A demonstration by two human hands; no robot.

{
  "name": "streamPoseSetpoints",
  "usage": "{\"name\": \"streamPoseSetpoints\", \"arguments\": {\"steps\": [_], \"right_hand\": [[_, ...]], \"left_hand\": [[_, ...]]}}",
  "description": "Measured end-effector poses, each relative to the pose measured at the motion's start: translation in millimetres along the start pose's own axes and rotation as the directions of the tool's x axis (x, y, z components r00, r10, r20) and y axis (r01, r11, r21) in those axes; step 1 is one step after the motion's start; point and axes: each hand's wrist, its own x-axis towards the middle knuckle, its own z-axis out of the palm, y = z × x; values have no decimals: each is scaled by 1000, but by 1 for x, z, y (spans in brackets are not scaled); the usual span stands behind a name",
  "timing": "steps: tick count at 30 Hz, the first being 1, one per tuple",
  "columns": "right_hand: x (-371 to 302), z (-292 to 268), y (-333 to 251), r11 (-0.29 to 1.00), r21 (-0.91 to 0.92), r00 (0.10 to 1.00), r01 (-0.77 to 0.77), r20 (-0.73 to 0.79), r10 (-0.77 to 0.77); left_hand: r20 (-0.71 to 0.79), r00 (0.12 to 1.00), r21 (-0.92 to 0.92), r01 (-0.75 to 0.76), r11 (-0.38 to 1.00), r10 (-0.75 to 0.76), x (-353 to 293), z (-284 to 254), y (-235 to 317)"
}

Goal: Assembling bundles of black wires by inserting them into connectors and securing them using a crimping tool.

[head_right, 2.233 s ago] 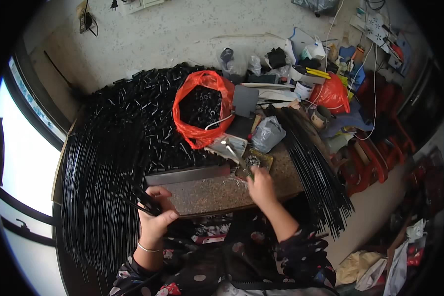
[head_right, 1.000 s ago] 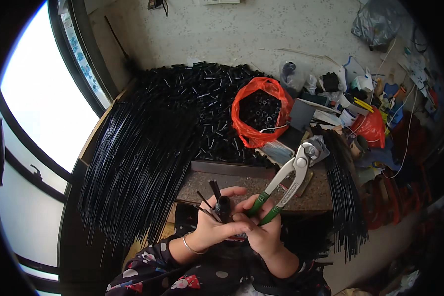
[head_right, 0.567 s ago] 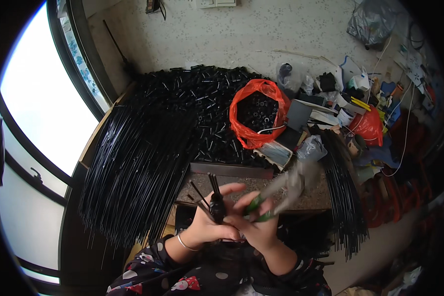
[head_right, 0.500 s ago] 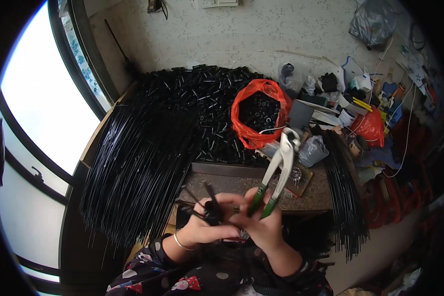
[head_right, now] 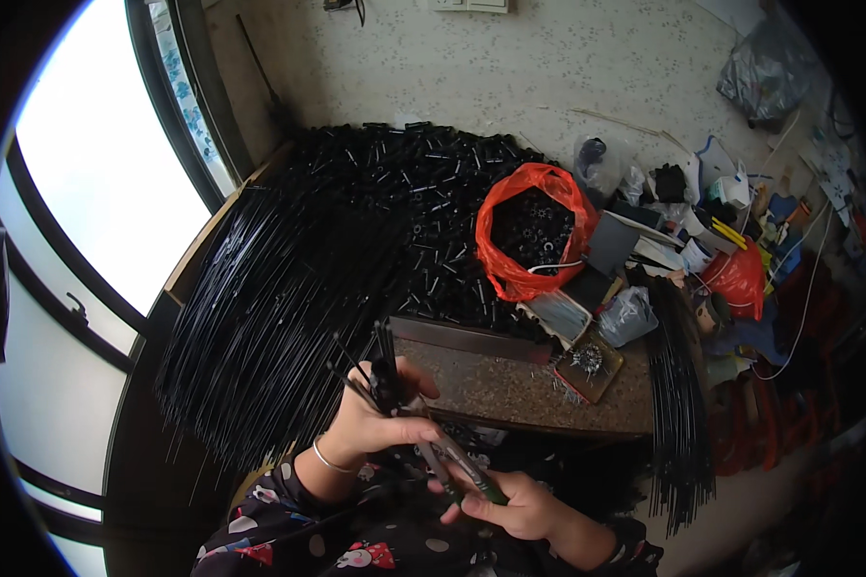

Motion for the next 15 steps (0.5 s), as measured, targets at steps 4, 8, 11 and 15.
{"name": "streamPoseSetpoints", "arguments": {"steps": [4, 8, 11, 15], "right_hand": [[-7, -23, -17, 939, 75, 934, -335, 154, 321], [-7, -16, -38, 856, -236, 887, -459, -74, 455], [-3, -10, -43, 260, -960, 974, -105, -152, -167], [-7, -11, -18, 331, -943, 934, -43, -155, -321]], "left_hand": [[-87, 996, -36, -13, 999, 9, -1, 10, 2], [-148, 988, 73, -33, 997, 44, -2, 15, -6], [-171, 981, -17, 94, 995, -95, -4, 14, -21], [-86, 994, -47, 70, 996, -74, 3, 15, -8]]}}
